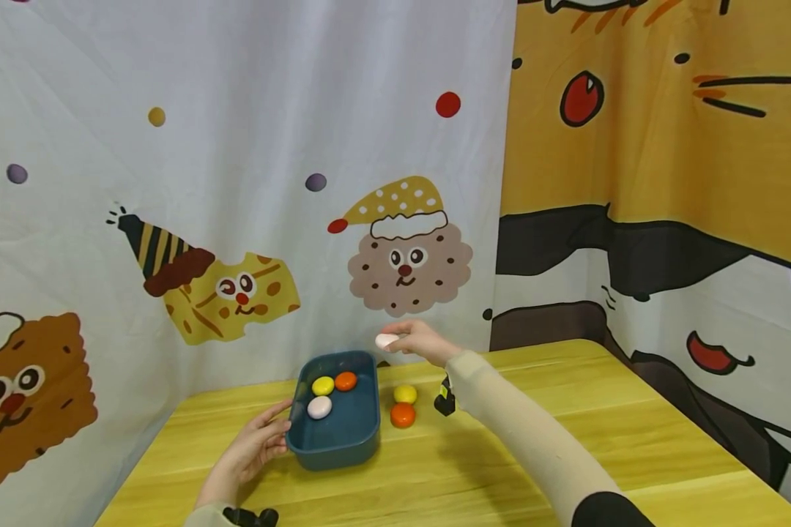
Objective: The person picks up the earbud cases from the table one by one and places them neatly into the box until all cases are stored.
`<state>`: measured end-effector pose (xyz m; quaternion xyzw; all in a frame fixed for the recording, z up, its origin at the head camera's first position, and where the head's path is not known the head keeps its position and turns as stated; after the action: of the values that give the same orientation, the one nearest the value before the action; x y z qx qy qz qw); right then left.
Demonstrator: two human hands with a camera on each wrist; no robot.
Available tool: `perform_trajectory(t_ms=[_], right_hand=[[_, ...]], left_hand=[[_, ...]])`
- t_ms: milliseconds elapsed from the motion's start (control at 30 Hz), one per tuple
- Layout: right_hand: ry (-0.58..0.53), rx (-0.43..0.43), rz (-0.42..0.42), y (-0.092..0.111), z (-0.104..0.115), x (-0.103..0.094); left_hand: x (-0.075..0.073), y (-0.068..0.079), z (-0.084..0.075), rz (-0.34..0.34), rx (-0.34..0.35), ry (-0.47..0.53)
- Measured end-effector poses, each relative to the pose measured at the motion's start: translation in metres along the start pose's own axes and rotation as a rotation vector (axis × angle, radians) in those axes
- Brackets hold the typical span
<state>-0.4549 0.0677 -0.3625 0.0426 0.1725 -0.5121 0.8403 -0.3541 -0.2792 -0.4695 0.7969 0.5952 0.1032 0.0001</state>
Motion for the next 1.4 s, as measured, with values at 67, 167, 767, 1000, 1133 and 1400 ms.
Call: perform_trajectory(t_ms=[67,167,767,1000,1133,1400], right_hand=[[0.006,-0.006,0.003,-0.002,0.001,0.002],[0.018,-0.011,0.009,-0.005,0.002,0.006],[0.044,-0.006,0.017,-0.017,0.006,0.023],[0.039,0.0,0.036,-0.022,0.008,0.028],[0.03,0.004,0.043,-0.026,0.008,0.03],[-0.011,0.028,0.048,-0.03,0.01,0.036]], left_hand=[[0.0,0.0,0.001,-0.001,0.0,0.005],[0.0,0.001,0.001,0.004,-0.001,0.005],[-0.001,0.003,0.003,0.017,0.02,0.014],[-0.002,0.001,0.003,0.005,0.024,0.006],[-0.002,0.0,0.002,0.005,0.027,0.003],[0.001,0.001,0.0,0.01,0.026,0.004]])
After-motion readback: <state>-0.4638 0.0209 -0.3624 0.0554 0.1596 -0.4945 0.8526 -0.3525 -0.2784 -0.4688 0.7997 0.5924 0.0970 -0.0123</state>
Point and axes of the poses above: each hand's wrist, its own y-axis away from the middle knuckle, its own x-axis out of the palm, z = x × y, the point moved 2 cm from there along -y, towards the middle knuckle
